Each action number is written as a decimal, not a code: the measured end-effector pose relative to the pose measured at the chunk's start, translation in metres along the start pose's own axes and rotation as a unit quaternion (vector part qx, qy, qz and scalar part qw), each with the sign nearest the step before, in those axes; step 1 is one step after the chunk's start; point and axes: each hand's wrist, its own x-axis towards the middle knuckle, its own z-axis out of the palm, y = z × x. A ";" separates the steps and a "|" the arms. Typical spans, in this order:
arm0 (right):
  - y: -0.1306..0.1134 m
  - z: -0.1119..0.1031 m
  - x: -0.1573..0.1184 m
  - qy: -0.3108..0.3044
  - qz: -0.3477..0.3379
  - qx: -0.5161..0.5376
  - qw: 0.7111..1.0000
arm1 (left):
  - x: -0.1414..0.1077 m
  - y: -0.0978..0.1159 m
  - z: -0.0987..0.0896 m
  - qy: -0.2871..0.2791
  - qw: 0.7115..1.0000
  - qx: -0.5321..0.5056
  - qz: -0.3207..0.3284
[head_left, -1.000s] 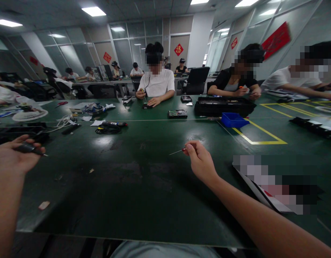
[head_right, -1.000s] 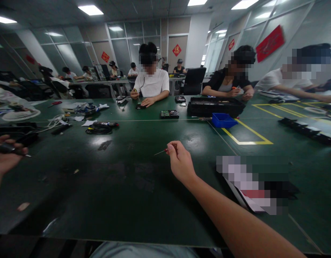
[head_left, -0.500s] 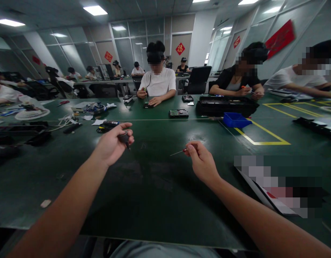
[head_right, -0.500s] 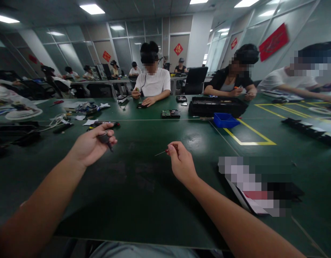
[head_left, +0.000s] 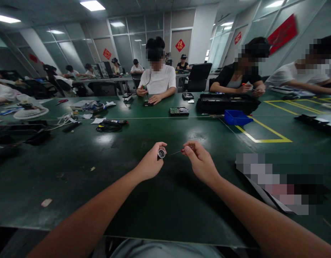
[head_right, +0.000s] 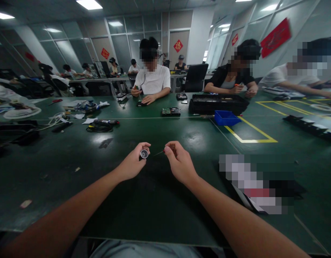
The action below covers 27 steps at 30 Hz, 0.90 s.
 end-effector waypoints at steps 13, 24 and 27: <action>-0.015 -0.005 -0.004 -0.028 -0.004 -0.054 0.998 | 0.002 -0.014 -0.005 0.012 0.997 0.073 0.030; -0.013 -0.005 -0.003 0.073 -0.002 0.074 0.995 | 0.002 -0.019 -0.005 0.011 0.996 0.068 0.049; -0.009 -0.003 -0.003 0.052 -0.004 0.067 0.996 | 0.002 -0.016 -0.005 0.010 0.997 0.065 0.048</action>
